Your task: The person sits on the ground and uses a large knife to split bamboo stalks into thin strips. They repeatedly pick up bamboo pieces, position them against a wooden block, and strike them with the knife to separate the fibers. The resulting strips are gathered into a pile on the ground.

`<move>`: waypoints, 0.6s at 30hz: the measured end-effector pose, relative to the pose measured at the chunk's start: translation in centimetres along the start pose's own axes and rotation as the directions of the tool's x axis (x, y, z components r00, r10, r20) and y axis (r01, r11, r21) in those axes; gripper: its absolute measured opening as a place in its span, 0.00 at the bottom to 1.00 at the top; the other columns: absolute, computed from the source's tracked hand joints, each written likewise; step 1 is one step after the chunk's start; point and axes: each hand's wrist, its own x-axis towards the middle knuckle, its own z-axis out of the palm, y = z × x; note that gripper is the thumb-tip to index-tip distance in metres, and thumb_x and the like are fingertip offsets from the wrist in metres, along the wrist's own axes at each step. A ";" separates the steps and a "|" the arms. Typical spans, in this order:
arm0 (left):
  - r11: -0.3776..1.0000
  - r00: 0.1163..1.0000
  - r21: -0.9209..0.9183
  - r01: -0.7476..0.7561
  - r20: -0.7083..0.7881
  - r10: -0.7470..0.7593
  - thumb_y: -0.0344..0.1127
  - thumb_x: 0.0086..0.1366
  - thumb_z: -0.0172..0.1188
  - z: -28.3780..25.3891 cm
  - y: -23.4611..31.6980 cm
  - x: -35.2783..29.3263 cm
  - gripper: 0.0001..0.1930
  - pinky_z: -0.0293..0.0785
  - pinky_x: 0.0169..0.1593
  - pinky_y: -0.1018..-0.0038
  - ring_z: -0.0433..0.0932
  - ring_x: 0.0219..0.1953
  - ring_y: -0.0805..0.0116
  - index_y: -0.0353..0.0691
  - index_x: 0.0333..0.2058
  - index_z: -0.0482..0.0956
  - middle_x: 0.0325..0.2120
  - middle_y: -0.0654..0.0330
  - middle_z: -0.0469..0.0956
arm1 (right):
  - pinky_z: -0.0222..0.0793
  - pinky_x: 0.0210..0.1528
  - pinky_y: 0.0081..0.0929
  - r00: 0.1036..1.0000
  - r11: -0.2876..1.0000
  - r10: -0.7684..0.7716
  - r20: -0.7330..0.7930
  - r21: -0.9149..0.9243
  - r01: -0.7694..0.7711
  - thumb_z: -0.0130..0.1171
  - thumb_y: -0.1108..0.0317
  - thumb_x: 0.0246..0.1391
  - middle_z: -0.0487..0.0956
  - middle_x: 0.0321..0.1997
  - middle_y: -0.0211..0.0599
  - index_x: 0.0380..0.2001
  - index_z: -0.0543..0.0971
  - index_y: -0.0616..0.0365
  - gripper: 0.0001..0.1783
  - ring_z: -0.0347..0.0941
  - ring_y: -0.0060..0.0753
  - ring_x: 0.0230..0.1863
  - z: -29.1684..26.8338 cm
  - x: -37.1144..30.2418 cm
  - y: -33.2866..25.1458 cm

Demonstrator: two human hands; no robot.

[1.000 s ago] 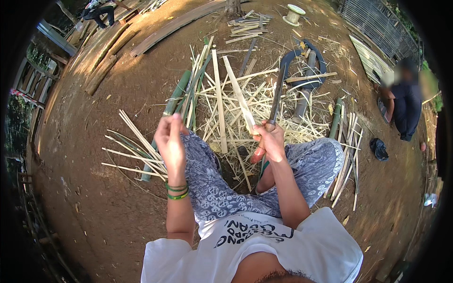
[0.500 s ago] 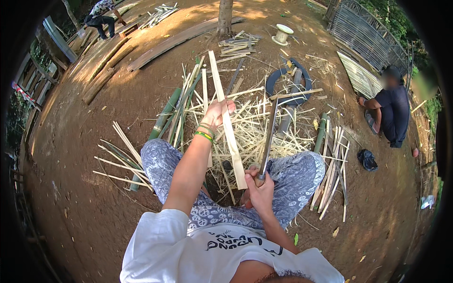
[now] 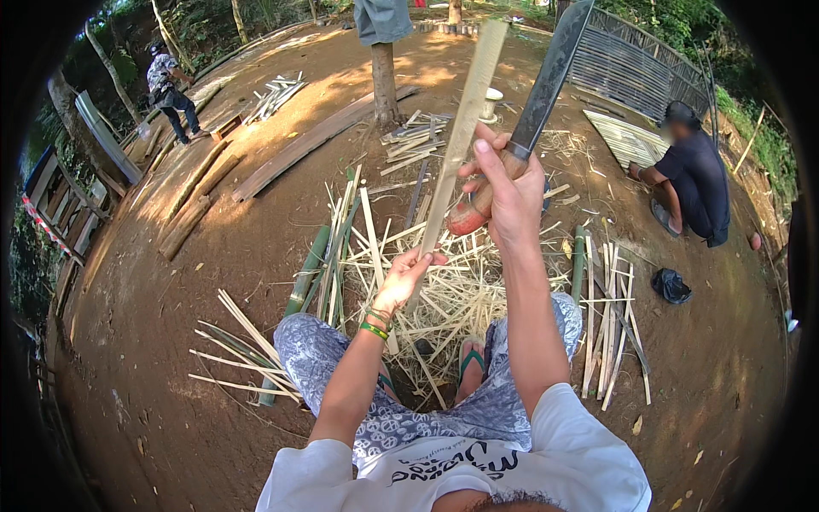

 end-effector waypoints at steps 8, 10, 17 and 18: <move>0.900 0.989 0.432 -0.060 -0.094 0.111 0.25 0.65 0.53 -2.8 0.3 1.3 0.24 0.63 0.65 0.69 0.74 0.56 0.66 0.37 0.61 0.71 0.52 0.56 0.77 | 0.76 0.29 0.22 0.999 0.987 0.049 -0.020 0.157 -0.046 0.67 0.73 0.56 0.78 0.33 0.34 0.39 0.69 0.58 0.15 0.76 0.22 0.27 1.5 -2.7 2.6; 0.839 0.955 0.511 -0.188 -0.106 0.278 0.22 0.59 0.54 -2.4 6.2 1.0 0.31 0.61 0.67 0.68 0.71 0.60 0.65 0.38 0.63 0.67 0.56 0.54 0.74 | 0.75 0.30 0.21 0.996 0.974 0.083 0.031 0.208 -0.087 0.66 0.74 0.57 0.78 0.34 0.34 0.39 0.67 0.56 0.15 0.75 0.21 0.28 0.9 -4.4 4.1; 0.798 0.826 0.214 -0.563 0.180 0.535 0.45 0.72 0.50 2.2 20.8 -2.5 0.27 0.60 0.67 0.62 0.74 0.58 0.57 0.29 0.61 0.68 0.52 0.49 0.77 | 0.74 0.31 0.22 0.965 0.953 0.204 0.165 0.193 -0.234 0.63 0.75 0.58 0.78 0.34 0.36 0.39 0.67 0.55 0.13 0.74 0.21 0.29 -0.1 -9.4 5.6; 0.745 0.783 0.247 -0.619 0.267 0.562 0.45 0.74 0.46 3.2 22.3 -2.9 0.24 0.73 0.51 0.69 0.79 0.47 0.62 0.32 0.59 0.72 0.46 0.52 0.79 | 0.74 0.28 0.22 0.974 0.966 0.157 0.161 0.182 -0.186 0.63 0.74 0.59 0.77 0.34 0.36 0.39 0.68 0.56 0.12 0.73 0.19 0.26 0.4 -9.6 5.1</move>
